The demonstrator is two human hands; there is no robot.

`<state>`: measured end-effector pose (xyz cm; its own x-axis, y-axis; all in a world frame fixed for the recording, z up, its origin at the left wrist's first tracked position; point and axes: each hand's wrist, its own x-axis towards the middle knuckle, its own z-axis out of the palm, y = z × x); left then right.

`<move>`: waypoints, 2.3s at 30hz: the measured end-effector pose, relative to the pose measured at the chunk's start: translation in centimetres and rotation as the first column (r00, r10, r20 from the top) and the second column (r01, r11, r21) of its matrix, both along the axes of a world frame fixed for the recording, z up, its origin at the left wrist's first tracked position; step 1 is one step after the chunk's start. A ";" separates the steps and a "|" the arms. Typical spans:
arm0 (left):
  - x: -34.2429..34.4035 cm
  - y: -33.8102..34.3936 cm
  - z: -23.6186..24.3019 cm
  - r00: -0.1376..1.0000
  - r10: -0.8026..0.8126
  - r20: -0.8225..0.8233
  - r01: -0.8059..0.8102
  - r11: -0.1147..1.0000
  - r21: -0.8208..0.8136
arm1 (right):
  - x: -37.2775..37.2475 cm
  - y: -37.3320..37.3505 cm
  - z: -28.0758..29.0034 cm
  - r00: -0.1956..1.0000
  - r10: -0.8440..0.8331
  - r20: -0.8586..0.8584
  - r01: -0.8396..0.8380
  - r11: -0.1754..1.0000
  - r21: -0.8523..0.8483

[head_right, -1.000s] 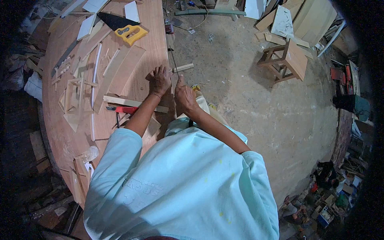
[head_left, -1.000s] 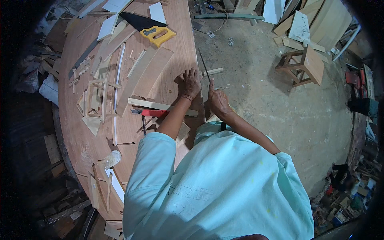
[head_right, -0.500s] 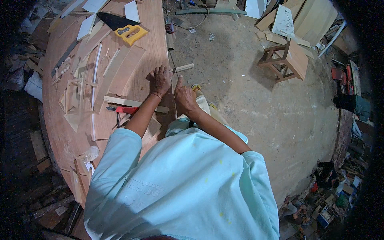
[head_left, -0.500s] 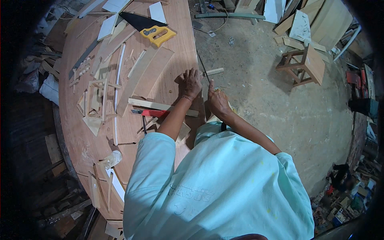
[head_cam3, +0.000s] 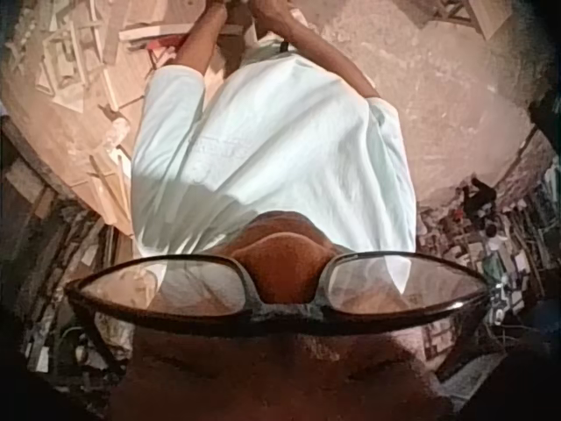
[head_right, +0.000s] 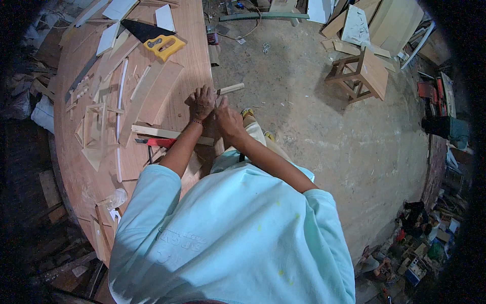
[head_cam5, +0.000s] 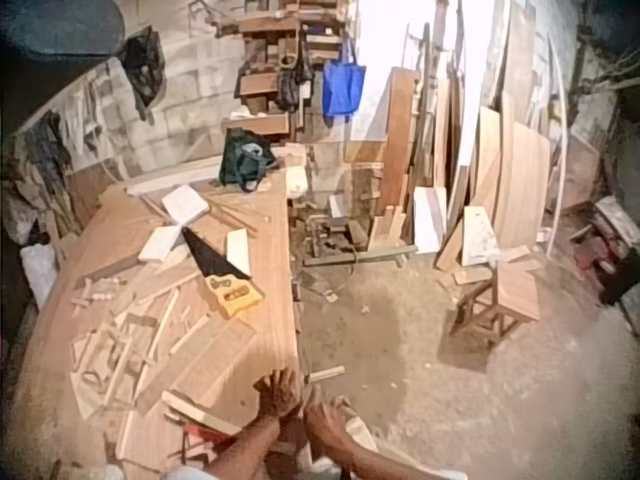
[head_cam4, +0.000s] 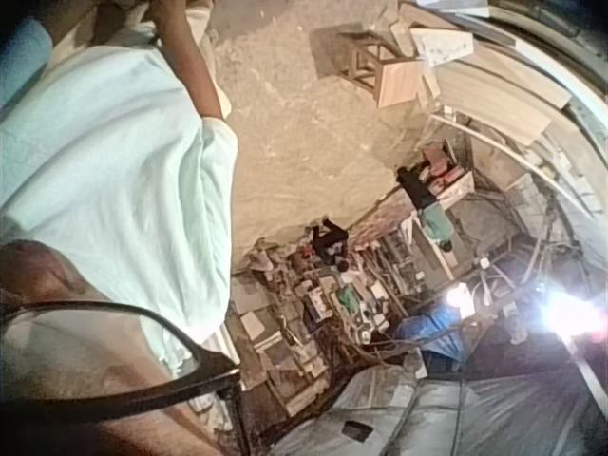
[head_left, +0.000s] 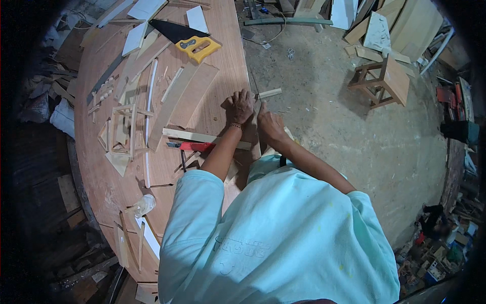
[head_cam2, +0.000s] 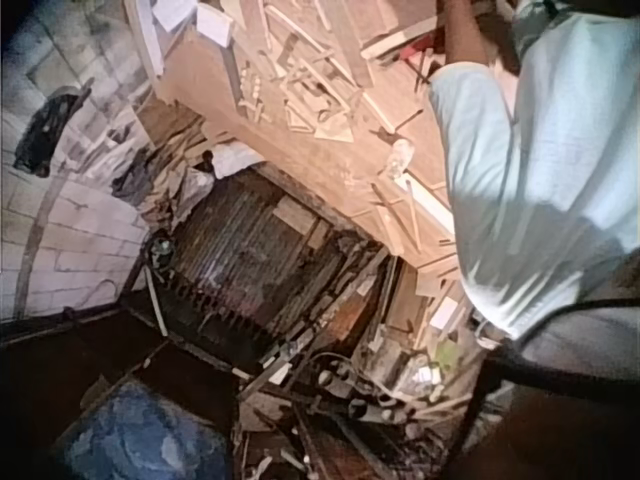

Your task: The recorder marks a small piece of wood with a pencil and then uses a hacksaw blade to carefully cut or notch it on a workbench.

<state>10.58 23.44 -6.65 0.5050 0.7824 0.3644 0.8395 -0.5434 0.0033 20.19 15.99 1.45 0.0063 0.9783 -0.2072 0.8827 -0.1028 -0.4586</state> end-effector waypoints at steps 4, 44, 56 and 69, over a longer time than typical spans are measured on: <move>-0.1 -0.5 1.9 0.991 0.007 0.131 -0.004 1.000 -0.023 | 0.3 -1.6 1.4 1.000 0.004 0.031 -0.002 0.997 -0.077; -0.5 -0.2 1.3 0.986 -0.023 0.164 0.046 0.990 -0.137 | -0.2 -0.9 2.2 0.995 0.082 0.062 -0.075 0.991 -0.111; -0.8 0.2 0.9 0.984 -0.131 0.119 0.151 0.974 -0.170 | 0.0 2.7 0.7 0.998 0.034 -0.049 -0.037 0.998 -0.051; -0.4 -0.9 2.5 0.999 -0.018 0.038 0.024 0.985 -0.169 | 0.9 -1.3 4.5 1.000 -0.029 0.005 0.030 0.999 -0.034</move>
